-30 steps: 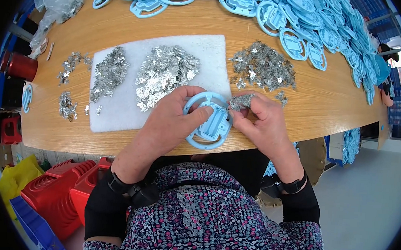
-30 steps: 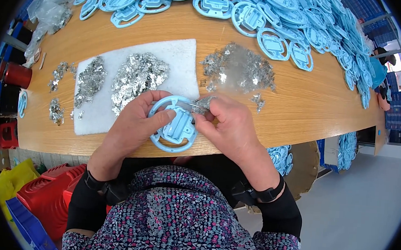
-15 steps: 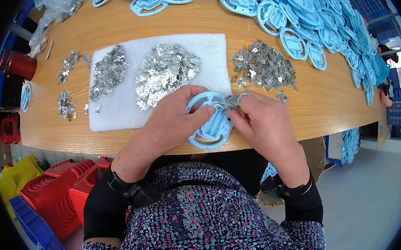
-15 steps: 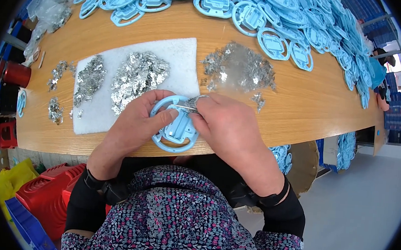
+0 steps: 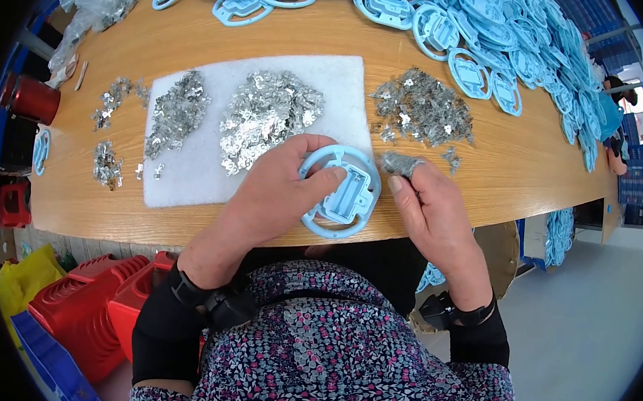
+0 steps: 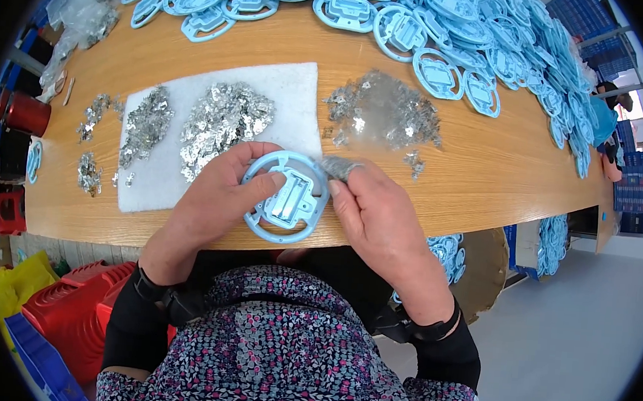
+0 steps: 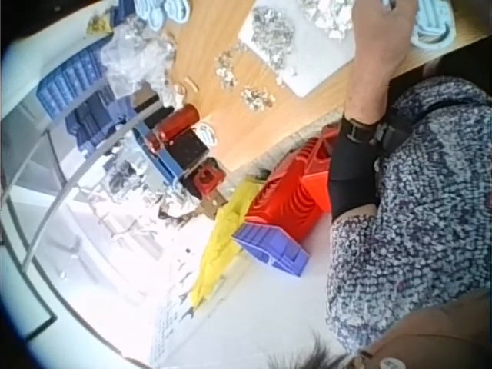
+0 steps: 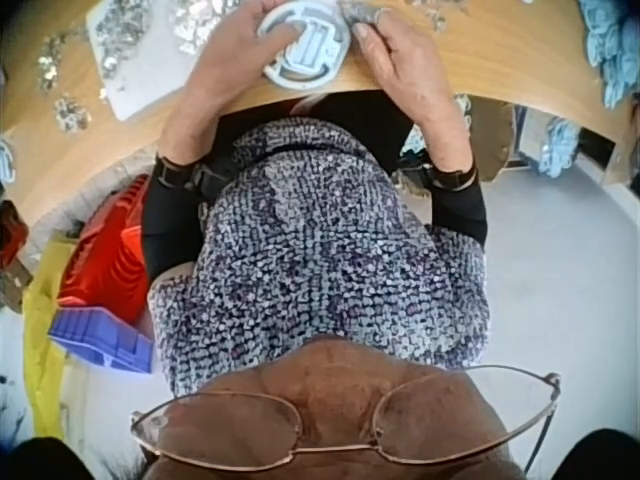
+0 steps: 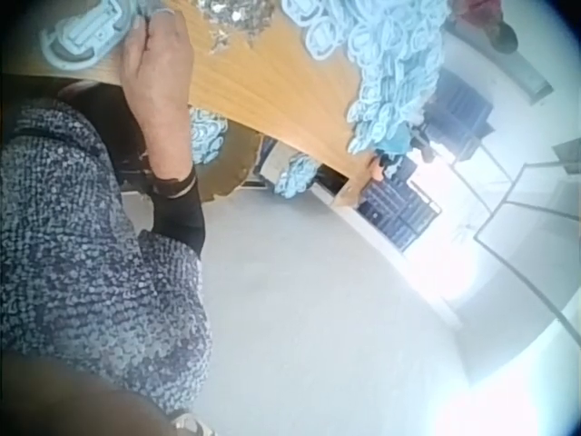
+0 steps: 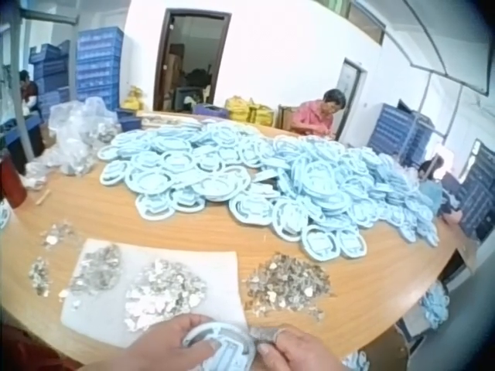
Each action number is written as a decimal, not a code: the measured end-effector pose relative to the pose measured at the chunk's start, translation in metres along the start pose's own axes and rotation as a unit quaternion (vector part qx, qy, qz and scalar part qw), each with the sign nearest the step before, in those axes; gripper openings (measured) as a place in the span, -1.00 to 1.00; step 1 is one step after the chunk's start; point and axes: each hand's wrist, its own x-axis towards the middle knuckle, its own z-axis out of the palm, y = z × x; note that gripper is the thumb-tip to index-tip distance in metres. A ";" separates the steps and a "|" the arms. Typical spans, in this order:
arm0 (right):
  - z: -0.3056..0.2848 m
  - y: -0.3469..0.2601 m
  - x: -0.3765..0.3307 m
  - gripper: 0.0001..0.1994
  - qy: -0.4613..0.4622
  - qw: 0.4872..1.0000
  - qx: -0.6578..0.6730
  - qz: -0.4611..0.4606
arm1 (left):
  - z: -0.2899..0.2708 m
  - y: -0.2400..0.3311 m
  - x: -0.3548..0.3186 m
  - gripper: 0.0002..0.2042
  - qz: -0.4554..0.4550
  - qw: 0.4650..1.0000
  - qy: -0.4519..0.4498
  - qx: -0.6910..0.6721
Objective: Manually inserting small metal components into blue plastic frames on a workbench.
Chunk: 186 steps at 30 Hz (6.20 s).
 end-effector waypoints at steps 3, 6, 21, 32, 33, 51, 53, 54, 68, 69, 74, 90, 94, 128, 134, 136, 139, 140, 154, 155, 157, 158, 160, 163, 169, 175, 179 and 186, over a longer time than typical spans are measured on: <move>0.005 -0.002 -0.004 -0.75 0.049 0.994 0.016 0.096 | 0.002 0.003 -0.005 -0.60 0.019 0.994 -0.011 -0.107; 0.011 0.007 -0.006 -0.73 -0.004 0.917 0.333 0.220 | 0.006 0.007 -0.008 -0.60 0.008 0.989 -0.044 -0.142; 0.017 -0.020 -0.003 -0.76 0.044 0.904 0.415 0.097 | 0.005 -0.002 -0.005 -0.63 0.069 0.981 -0.026 -0.182; 0.033 -0.027 -0.005 -0.87 0.017 0.958 0.285 0.003 | 0.005 -0.004 -0.005 -0.52 -0.004 0.946 -0.110 -0.304; 0.035 -0.022 -0.007 -0.84 0.007 0.971 0.240 -0.002 | 0.007 -0.003 -0.006 -0.51 0.000 0.945 -0.109 -0.308; -0.009 0.011 0.002 -0.77 0.058 0.989 0.068 0.114 | -0.047 -0.016 -0.019 -0.47 0.040 0.836 -0.171 -0.520; -0.007 0.011 0.011 -0.78 0.054 0.995 0.008 0.086 | -0.049 -0.013 -0.024 -0.49 0.040 0.830 -0.158 -0.533; -0.005 0.013 0.016 -0.80 0.049 0.996 -0.049 0.054 | -0.047 -0.010 -0.026 -0.51 0.050 0.870 -0.097 -0.480; 0.013 0.016 0.047 -0.76 0.082 0.989 -0.124 0.026 | -0.036 -0.010 -0.043 -0.62 0.009 0.957 -0.009 -0.291; 0.012 0.011 0.048 -0.76 0.069 0.992 -0.094 0.051 | -0.035 -0.009 -0.044 -0.63 -0.003 0.963 -0.015 -0.268; 0.014 0.012 0.058 -0.77 0.079 0.990 -0.113 -0.008 | -0.025 -0.004 -0.044 -0.64 -0.008 0.988 -0.002 -0.153; 0.009 0.011 0.054 -0.82 0.040 0.991 0.030 0.123 | -0.020 -0.006 -0.040 -0.65 -0.011 0.993 -0.025 -0.113; 0.006 0.023 0.053 -0.84 0.042 0.994 -0.099 0.025 | -0.020 -0.006 -0.039 -0.65 -0.009 0.994 -0.026 -0.110; 0.013 0.013 0.055 -0.73 0.026 0.989 -0.139 0.035 | -0.016 -0.011 -0.037 -0.68 -0.029 0.987 0.017 -0.158; 0.011 -0.009 0.063 -0.75 -0.005 0.994 -0.100 0.037 | -0.013 -0.013 -0.037 -0.70 -0.004 0.992 0.006 -0.129; 0.019 -0.011 0.070 -0.76 -0.029 0.995 -0.091 0.030 | -0.012 -0.014 -0.036 -0.71 0.001 0.991 0.009 -0.135; 0.037 -0.009 0.081 -0.71 0.025 0.994 -0.086 -0.065 | -0.014 -0.010 -0.036 -0.71 -0.006 0.990 -0.005 -0.144; 0.042 -0.011 0.085 -0.71 0.031 0.992 -0.093 -0.080 | -0.014 -0.010 -0.036 -0.71 -0.005 0.990 -0.008 -0.144; 0.029 -0.018 0.086 -0.68 -0.043 0.999 -0.013 0.012 | -0.017 -0.017 -0.038 -0.72 0.026 0.988 -0.008 -0.151; 0.027 -0.019 0.085 -0.68 -0.049 0.998 -0.004 0.042 | -0.017 -0.016 -0.038 -0.71 0.020 0.989 -0.010 -0.145; 0.026 -0.015 0.085 -0.68 -0.054 0.996 0.005 0.073 | -0.018 -0.016 -0.037 -0.71 0.013 0.990 -0.013 -0.139; 0.026 -0.010 0.084 -0.70 -0.053 0.996 0.016 0.074 | -0.018 -0.016 -0.036 -0.71 0.011 0.991 -0.012 -0.134; 0.023 -0.009 0.081 -0.71 -0.054 0.995 0.028 0.077 | -0.018 -0.015 -0.037 -0.70 0.006 0.992 -0.010 -0.128; 0.009 -0.021 0.070 -0.75 -0.061 0.990 0.081 0.098 | -0.017 -0.014 -0.038 -0.70 -0.001 0.991 -0.008 -0.134; 0.002 -0.042 0.048 -0.78 -0.131 0.970 0.179 0.098 | -0.012 -0.022 -0.034 -0.69 0.030 0.994 0.007 -0.109; 0.011 -0.042 0.043 -0.67 -0.133 0.990 0.033 -0.021 | -0.013 -0.019 -0.035 -0.68 0.029 0.997 0.008 -0.077; 0.010 -0.039 0.040 -0.75 -0.118 0.988 0.091 0.026 | -0.014 -0.017 -0.037 -0.68 0.010 0.996 0.006 -0.093; -0.002 -0.025 0.022 -0.77 -0.103 0.953 0.244 0.145 | -0.015 -0.023 -0.038 -0.68 0.061 0.979 0.038 -0.190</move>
